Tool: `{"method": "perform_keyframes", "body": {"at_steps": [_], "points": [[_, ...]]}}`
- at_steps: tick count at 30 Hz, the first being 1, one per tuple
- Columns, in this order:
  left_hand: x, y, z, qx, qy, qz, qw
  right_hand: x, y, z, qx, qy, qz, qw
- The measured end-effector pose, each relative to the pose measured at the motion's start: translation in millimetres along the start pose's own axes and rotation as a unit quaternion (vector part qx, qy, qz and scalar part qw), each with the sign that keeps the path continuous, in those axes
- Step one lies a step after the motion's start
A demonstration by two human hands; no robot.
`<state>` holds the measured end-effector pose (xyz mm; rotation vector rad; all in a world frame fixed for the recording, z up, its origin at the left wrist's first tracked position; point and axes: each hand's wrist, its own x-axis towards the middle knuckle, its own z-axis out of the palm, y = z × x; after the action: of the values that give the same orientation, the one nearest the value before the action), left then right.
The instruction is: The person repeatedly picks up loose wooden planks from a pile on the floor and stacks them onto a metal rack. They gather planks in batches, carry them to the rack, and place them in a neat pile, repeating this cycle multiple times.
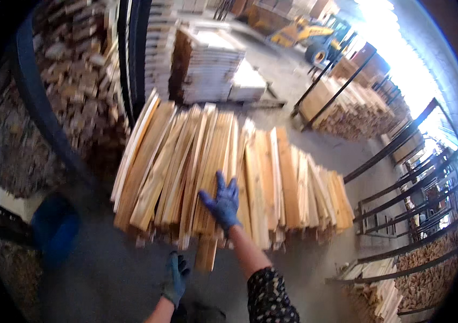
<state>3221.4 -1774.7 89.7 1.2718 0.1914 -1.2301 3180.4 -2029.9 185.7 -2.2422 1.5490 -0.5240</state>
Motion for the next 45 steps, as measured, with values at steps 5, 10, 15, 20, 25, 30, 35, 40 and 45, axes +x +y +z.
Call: {"method": "perform_keyframes", "body": {"at_steps": [5, 10, 15, 20, 25, 30, 35, 40, 45], "points": [[-14.1, -26.7, 14.5, -0.225, -0.026, -0.226, 0.947, -4.3, -2.0, -8.6, -0.002, -0.006, 0.000, 1.000], [7.9, -26.1, 65.3, -0.337, -0.020, -0.236, 0.911, -5.8, 5.3, -6.8, 0.018, 0.003, -0.026, 1.000], [4.1, -31.3, 77.9, -0.408, -0.014, -0.233, 0.883, -2.7, 16.7, -18.9, 0.060, -0.002, -0.059, 0.996], [8.1, -12.1, 129.0, -0.403, -0.091, -0.204, 0.887, 26.3, 38.0, -14.4, 0.125, 0.032, -0.091, 0.987], [15.5, -8.4, 146.4, -0.400, -0.064, -0.187, 0.895, 27.7, 34.3, -11.9, 0.077, 0.046, -0.083, 0.993], [11.4, -1.3, 152.0, -0.403, -0.055, -0.159, 0.900, 28.4, 35.9, -10.7, 0.101, 0.044, -0.103, 0.989], [11.7, -6.5, 147.9, -0.417, -0.077, -0.142, 0.894, 24.7, 42.7, -8.5, 0.107, 0.045, -0.079, 0.990], [0.5, -11.0, 127.5, -0.439, -0.089, -0.122, 0.886, 25.5, 34.9, -23.2, 0.055, -0.008, -0.093, 0.994], [-9.0, -21.3, 96.8, -0.443, -0.081, -0.131, 0.883, 30.7, 42.6, -22.1, 0.043, -0.011, -0.135, 0.990]]}}
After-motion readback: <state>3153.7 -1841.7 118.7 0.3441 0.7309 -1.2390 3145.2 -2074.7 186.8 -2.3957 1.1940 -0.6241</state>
